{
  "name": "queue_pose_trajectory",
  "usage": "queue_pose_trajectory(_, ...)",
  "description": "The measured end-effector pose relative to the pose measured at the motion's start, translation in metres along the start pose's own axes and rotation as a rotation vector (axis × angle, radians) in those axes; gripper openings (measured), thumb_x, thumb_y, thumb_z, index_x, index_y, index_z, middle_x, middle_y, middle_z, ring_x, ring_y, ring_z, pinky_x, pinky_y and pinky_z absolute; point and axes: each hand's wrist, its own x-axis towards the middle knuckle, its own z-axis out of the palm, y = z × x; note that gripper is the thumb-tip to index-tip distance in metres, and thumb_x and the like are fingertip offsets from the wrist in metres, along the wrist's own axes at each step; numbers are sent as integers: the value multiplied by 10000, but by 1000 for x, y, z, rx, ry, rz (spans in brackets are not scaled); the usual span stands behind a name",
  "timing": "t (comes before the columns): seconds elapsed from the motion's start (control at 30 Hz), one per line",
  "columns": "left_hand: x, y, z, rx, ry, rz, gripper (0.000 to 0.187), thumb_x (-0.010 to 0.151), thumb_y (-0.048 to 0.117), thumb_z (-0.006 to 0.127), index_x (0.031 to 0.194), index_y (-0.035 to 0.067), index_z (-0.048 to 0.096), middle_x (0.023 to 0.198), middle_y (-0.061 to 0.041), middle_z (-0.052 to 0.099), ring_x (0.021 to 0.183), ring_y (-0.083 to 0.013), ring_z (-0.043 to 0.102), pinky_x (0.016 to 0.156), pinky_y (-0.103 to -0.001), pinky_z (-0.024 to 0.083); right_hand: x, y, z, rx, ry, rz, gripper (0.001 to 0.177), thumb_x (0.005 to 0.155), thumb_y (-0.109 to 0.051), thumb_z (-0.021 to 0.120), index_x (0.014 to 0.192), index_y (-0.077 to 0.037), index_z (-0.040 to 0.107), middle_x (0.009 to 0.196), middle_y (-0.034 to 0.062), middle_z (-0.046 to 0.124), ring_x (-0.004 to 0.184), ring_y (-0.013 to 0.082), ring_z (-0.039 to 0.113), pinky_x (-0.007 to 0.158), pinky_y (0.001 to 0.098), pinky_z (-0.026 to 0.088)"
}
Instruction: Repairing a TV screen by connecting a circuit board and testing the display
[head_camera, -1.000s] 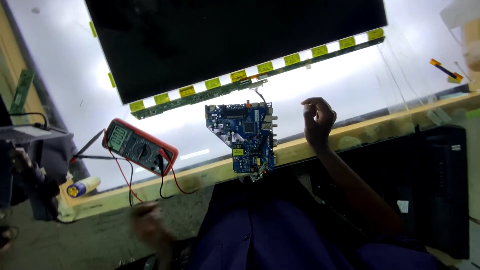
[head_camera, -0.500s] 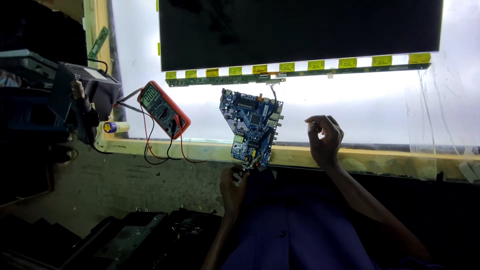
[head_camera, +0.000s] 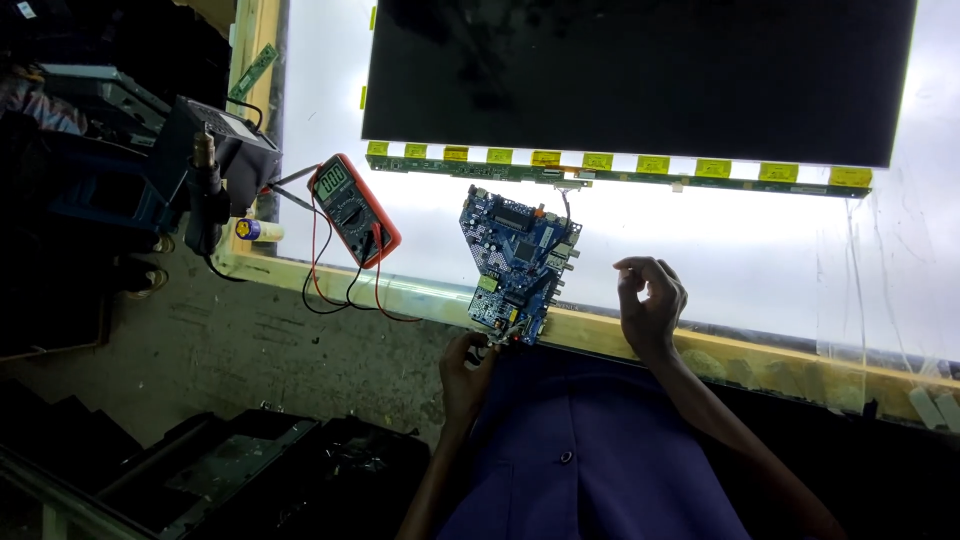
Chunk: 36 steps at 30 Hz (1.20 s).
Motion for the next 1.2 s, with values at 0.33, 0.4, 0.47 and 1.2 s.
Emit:
queue_pose_trajectory(0.33, 6, 1, -3, -18, -22, -70, 142, 789, 120, 804, 855, 59, 694, 832, -193, 648, 870, -398, 650, 640, -409, 540, 0, 1, -2, -27, -26, 14, 121, 818, -49, 630, 827, -135, 715, 566, 42, 502, 580, 217, 537, 651, 333, 434)
queue_pose_trajectory(0.4, 7, -1, -3, -9, -28, -77, 150, 782, 133, 810, 850, 70, 693, 834, -195, 645, 846, -403, 646, 633, -415, 532, 0, 2, -2, -36, -29, 13, 120, 812, -53, 636, 828, -142, 715, 567, 40, 503, 583, 217, 542, 657, 332, 438)
queue_pose_trajectory(0.47, 8, -3, -4, 3, -35, -92, 157, 774, 146, 816, 844, 82, 691, 836, -197, 643, 822, -408, 641, 625, -422, 525, 0, 2, -2, -45, -40, 19, 119, 807, -58, 641, 829, -149, 715, 569, 38, 504, 587, 218, 547, 664, 331, 442)
queue_pose_trajectory(1.2, 12, -3, -4, -43, -53, -189, 141, 741, 84, 832, 798, 62, 705, 806, -201, 678, 831, -382, 672, 630, -399, 547, 8, -1, -2, -115, -99, 12, 129, 794, -75, 645, 802, -181, 718, 576, -4, 573, 587, 201, 566, 657, 321, 413)
